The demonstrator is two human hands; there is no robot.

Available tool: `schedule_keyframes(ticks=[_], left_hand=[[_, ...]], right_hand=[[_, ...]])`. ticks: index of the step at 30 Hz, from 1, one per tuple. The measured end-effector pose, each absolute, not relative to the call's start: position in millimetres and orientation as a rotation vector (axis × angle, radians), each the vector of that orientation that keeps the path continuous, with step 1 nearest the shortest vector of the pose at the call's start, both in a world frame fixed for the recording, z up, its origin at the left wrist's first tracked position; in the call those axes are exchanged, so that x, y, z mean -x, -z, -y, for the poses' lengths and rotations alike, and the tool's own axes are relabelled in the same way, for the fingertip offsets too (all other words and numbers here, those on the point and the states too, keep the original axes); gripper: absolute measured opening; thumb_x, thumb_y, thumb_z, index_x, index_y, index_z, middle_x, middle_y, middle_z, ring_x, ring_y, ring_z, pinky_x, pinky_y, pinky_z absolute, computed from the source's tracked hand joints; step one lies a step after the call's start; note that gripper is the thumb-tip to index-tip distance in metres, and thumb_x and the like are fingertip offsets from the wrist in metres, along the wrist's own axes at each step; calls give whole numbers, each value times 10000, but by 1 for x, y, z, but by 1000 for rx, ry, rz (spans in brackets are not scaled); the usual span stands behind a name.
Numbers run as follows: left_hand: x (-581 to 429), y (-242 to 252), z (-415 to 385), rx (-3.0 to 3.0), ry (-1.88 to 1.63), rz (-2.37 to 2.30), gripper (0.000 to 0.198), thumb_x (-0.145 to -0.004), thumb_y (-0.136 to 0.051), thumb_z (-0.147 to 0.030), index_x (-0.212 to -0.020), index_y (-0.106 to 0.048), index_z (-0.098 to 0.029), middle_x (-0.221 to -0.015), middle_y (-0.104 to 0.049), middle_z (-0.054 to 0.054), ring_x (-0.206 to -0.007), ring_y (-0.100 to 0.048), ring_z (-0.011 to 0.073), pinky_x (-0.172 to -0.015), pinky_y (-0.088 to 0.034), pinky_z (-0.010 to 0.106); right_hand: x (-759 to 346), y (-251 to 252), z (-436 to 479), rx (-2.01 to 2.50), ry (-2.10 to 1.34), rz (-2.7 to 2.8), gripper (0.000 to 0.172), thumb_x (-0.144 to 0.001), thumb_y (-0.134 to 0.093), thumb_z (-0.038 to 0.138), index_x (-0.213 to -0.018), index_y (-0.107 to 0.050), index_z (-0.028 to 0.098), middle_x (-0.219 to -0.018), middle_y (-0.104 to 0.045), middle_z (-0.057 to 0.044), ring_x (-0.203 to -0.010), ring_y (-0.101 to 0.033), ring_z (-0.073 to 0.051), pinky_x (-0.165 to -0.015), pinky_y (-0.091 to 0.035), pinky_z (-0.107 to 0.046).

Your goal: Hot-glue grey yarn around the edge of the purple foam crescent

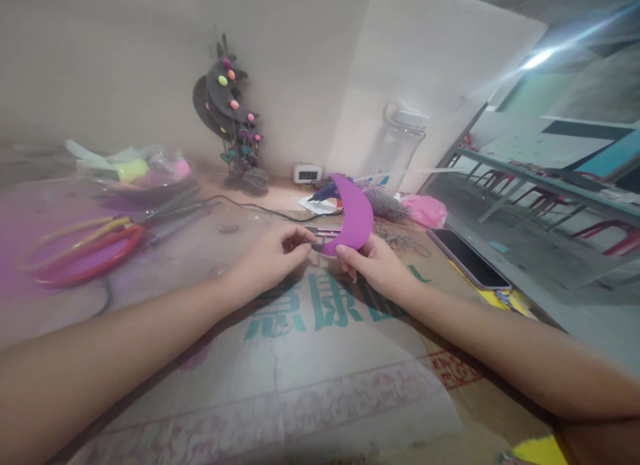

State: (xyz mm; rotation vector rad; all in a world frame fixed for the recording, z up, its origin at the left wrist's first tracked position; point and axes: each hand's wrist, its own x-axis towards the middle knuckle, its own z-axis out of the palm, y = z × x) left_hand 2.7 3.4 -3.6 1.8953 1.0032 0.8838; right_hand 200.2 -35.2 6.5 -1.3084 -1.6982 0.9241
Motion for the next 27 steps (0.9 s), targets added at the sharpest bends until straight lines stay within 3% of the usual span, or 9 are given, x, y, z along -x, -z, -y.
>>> schedule_keyframes(ticks=[8,27], left_hand=[[-3,4,-4,-1919,-929,-1004,217,-825,-545,-319,-950,-651,-178,-877,-696,45,-759,-626,176,-701,-478,302],[-2,5,-5,-1941,-919,-996,203,-832,-545,-318,-943,-637,-175,-871,-691,36,-755,-631,172,-692,-482,286]], right_hand=[[-201,-5,34,1301,-941,1680,320,-835,-585,457,-691,-497,186,-529,-475,48,-466,-443,-94,-461,-381,-234],[-201,-5,34,1312,-915,1724,328,-834,-585,448,-657,-499,185,-538,-492,35,-483,-449,-96,-478,-372,-234]])
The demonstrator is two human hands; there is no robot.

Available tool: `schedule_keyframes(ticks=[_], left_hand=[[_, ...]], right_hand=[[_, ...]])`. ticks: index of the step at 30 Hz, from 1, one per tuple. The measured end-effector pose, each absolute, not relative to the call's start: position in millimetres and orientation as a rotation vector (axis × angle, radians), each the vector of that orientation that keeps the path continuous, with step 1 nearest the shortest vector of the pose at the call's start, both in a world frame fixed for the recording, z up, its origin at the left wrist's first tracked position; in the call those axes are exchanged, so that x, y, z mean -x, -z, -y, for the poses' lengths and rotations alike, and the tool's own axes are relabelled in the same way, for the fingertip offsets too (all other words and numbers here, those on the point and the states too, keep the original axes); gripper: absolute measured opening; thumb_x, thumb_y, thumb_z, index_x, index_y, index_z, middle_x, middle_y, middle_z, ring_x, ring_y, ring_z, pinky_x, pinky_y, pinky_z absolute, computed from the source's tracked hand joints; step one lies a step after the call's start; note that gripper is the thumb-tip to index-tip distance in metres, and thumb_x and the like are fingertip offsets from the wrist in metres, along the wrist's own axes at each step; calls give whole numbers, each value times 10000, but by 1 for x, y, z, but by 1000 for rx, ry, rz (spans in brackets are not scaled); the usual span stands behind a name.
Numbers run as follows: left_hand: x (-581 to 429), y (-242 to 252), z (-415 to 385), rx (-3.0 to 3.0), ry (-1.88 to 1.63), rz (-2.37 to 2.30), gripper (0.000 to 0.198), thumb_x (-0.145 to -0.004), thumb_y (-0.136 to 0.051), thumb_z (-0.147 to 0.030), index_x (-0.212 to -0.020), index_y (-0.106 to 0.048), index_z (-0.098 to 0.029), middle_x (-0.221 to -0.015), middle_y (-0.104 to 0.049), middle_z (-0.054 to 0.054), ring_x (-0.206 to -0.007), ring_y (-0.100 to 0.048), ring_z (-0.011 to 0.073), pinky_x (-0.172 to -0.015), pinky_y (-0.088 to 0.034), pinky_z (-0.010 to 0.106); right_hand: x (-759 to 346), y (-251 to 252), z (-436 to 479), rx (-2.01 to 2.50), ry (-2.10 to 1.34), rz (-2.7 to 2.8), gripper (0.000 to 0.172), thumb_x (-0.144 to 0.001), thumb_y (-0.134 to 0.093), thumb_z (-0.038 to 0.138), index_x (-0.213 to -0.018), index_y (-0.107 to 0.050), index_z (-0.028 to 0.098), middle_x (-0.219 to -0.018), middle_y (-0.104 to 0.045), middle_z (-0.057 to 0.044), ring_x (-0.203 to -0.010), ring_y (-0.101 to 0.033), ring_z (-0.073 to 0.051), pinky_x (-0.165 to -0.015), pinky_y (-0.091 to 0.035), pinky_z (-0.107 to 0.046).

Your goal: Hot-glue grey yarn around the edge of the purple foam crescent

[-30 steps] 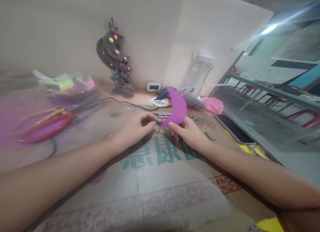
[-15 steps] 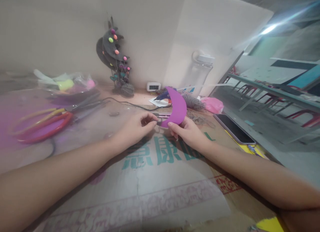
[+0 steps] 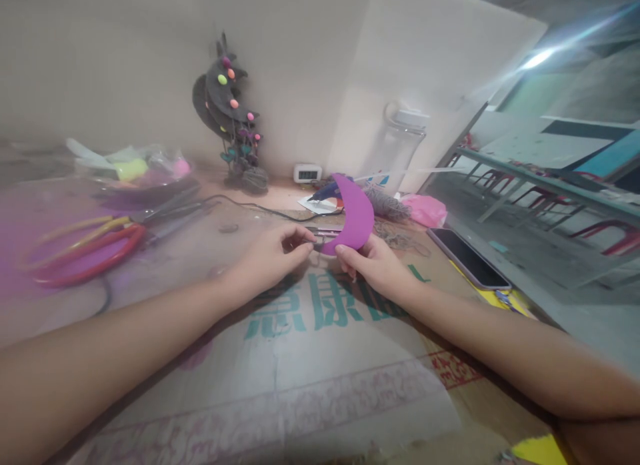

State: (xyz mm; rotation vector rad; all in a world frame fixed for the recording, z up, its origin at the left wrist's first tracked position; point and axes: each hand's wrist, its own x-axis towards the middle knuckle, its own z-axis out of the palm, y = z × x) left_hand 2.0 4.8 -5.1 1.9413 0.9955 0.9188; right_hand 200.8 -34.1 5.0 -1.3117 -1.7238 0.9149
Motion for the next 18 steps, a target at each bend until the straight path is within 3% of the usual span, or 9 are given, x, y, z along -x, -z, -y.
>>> schedule_keyframes(ticks=[9,18], left_hand=[[-3,7,-5,-1882,-907,-987,234,-837,-518,-281,-1012,-628,-170,-909,-698,51,-747,-638,171,-664,-476,283],[-1,5,-6,-1949,-926,-990,252,-858,-546,-383,-958,-657,-179,-909,-699,43,-797,-630,186,-717,-471,307]], right_hand=[[-201,-5,35,1300,-917,1721,333,-839,-575,449,-654,-492,184,-528,-476,40,-478,-438,-93,-476,-366,-235],[-201,-5,35,1293,-923,1723,305,-842,-578,440,-697,-512,181,-538,-481,43,-486,-446,-97,-473,-384,-235]])
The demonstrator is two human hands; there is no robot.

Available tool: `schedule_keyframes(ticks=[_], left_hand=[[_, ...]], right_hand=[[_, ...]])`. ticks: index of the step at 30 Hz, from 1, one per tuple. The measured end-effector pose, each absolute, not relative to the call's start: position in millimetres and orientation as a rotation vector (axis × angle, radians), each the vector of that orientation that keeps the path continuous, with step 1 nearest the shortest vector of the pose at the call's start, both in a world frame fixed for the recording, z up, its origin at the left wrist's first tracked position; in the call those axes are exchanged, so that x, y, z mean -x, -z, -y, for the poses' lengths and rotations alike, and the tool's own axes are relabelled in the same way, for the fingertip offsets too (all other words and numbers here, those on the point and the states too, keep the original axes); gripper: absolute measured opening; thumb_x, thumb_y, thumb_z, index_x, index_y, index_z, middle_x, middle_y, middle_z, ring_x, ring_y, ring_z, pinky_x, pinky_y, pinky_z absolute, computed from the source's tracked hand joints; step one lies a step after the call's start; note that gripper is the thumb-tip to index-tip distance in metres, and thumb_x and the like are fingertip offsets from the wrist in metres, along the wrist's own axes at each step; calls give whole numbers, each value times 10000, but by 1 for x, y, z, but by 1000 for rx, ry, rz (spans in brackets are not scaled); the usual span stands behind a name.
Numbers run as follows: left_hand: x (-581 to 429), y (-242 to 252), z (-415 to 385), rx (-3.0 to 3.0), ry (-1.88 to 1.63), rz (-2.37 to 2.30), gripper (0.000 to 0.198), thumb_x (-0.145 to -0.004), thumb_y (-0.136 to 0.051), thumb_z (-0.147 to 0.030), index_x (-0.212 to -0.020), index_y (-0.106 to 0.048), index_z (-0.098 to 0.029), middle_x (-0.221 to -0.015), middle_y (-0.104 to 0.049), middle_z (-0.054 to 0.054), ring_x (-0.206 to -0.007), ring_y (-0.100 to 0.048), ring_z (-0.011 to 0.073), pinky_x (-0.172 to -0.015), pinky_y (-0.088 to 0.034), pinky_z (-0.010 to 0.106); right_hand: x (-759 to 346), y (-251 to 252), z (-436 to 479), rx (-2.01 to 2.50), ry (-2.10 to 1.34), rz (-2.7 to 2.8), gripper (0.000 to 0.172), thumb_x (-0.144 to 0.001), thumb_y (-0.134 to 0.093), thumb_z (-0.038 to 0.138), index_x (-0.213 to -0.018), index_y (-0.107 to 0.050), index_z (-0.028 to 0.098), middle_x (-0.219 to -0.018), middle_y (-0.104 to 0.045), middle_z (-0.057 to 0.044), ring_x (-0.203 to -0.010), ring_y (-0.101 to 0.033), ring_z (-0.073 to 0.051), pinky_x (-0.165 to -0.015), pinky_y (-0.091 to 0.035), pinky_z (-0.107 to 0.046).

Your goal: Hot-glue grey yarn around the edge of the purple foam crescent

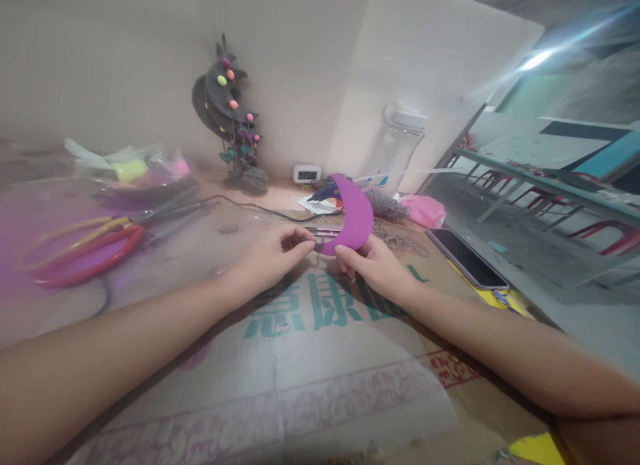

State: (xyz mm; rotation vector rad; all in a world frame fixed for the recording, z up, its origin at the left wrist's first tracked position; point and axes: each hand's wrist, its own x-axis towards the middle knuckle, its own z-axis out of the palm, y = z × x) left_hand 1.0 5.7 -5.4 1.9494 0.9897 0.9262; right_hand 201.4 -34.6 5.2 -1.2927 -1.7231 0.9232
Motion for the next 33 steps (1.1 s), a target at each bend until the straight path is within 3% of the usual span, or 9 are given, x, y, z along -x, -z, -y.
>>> schedule_keyframes(ticks=[6,9,13,19,33], left_hand=[[-2,6,-7,-1897,-973,-976,238,-870,-522,-359,-972,-634,-175,-913,-678,39,-784,-603,174,-700,-456,287],[-2,7,-9,-1883,-978,-995,262,-868,-528,-406,-937,-617,-169,-839,-651,23,-710,-573,158,-633,-434,264],[-1,7,-9,-1908,-900,-1027,307,-872,-518,-461,-800,-592,-172,-706,-606,2,-593,-506,136,-538,-368,242],[-3,3,-7,-1839,-845,-1020,373,-867,-503,-496,-673,-529,-179,-565,-476,-31,-487,-401,109,-460,-276,231],[-2,1,-5,-1766,-966,-998,281,-866,-517,-408,-707,-524,-176,-643,-542,-9,-557,-474,120,-512,-365,228]], right_hand=[[-200,-1,35,1276,-888,1660,221,-843,-594,387,-814,-513,184,-572,-502,46,-492,-468,-103,-467,-402,-233],[-201,4,36,1192,-705,1695,180,-842,-611,339,-913,-518,201,-701,-584,12,-585,-544,-132,-530,-456,-259],[-204,4,38,1037,-327,1963,63,-853,-596,237,-849,-539,210,-760,-580,2,-667,-543,-131,-613,-459,-262],[-207,0,41,942,-135,2045,115,-811,-564,104,-827,-518,209,-715,-549,26,-633,-512,-108,-591,-426,-232],[-206,6,36,1002,-247,2113,169,-825,-518,103,-951,-489,211,-827,-553,-8,-668,-511,-124,-654,-462,-282]])
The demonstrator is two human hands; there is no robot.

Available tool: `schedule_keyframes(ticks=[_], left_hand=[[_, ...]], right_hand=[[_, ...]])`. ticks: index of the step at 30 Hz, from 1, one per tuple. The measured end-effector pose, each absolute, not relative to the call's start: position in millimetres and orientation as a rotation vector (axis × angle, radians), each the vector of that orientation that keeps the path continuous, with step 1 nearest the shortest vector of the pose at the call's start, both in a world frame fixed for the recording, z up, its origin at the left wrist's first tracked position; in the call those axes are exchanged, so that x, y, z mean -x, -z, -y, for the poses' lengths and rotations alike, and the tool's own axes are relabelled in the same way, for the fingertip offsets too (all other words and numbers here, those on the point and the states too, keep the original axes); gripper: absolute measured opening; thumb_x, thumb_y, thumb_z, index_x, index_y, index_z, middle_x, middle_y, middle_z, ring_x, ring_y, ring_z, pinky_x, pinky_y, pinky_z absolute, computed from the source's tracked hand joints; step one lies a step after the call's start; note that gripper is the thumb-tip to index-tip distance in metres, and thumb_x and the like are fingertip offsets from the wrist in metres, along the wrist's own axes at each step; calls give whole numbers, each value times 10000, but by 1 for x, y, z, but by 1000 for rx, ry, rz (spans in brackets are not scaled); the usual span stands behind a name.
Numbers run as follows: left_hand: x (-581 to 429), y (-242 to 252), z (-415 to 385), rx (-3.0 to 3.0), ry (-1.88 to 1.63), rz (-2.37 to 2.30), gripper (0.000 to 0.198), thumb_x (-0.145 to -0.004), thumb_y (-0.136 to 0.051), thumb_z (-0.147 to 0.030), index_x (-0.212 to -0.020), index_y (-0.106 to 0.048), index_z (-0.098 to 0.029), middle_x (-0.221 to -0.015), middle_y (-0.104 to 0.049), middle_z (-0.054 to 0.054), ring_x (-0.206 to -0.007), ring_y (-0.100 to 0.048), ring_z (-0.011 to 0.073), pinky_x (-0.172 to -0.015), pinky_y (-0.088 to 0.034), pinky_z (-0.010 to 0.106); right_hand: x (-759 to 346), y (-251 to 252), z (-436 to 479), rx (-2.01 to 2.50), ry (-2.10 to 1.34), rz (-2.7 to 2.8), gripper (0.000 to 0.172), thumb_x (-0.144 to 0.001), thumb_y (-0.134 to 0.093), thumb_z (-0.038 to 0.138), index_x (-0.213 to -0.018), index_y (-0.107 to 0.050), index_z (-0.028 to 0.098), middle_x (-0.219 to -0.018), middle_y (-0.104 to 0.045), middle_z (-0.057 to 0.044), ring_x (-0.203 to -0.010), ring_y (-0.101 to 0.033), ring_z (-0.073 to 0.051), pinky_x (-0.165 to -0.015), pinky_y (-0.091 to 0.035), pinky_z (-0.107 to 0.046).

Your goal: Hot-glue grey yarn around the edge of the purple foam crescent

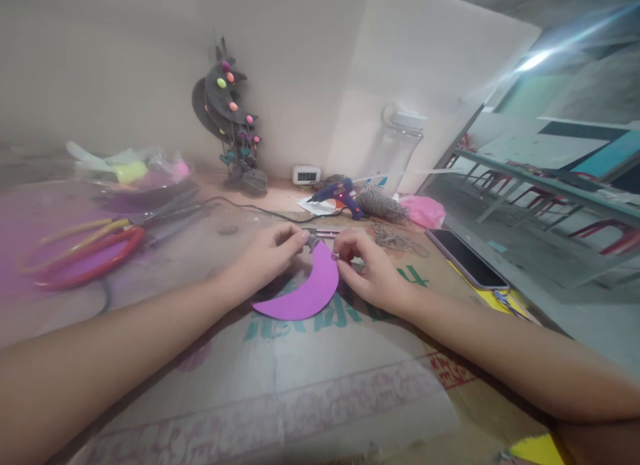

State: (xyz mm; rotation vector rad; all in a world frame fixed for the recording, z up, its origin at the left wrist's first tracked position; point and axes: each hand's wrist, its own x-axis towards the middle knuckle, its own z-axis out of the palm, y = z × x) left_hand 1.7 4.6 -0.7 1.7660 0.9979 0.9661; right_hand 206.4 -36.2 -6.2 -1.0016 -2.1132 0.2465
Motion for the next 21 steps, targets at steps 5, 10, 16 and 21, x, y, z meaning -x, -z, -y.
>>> schedule_keyframes(ticks=[5,10,16,21], left_hand=[[-1,-2,0,-1801,-911,-997,294,-881,-499,-427,-726,-544,-182,-627,-585,-8,-556,-511,128,-517,-375,232],[0,-1,0,-1857,-927,-990,304,-891,-489,-424,-717,-557,-184,-642,-609,-5,-614,-559,145,-591,-425,249],[0,2,-4,-1884,-968,-1069,298,-880,-505,-445,-757,-589,-186,-648,-617,-11,-601,-550,147,-570,-397,252],[1,1,-4,-1890,-999,-1131,294,-869,-507,-446,-767,-596,-185,-607,-580,-19,-553,-502,145,-524,-348,249]], right_hand=[[-204,5,33,1080,-640,1864,398,-855,-561,202,-1224,-424,253,-1172,-575,-63,-617,-501,-94,-565,-457,-263],[-206,4,25,1106,-1124,1705,480,-841,-597,290,-1295,-444,253,-851,-640,5,-511,-480,-91,-452,-408,-227],[-207,1,31,1206,-763,1745,143,-854,-592,324,-856,-633,187,-710,-621,6,-598,-560,-115,-533,-455,-241],[-205,-4,44,1030,-291,1999,116,-892,-563,238,-813,-632,188,-745,-668,-12,-672,-595,-126,-635,-475,-254]])
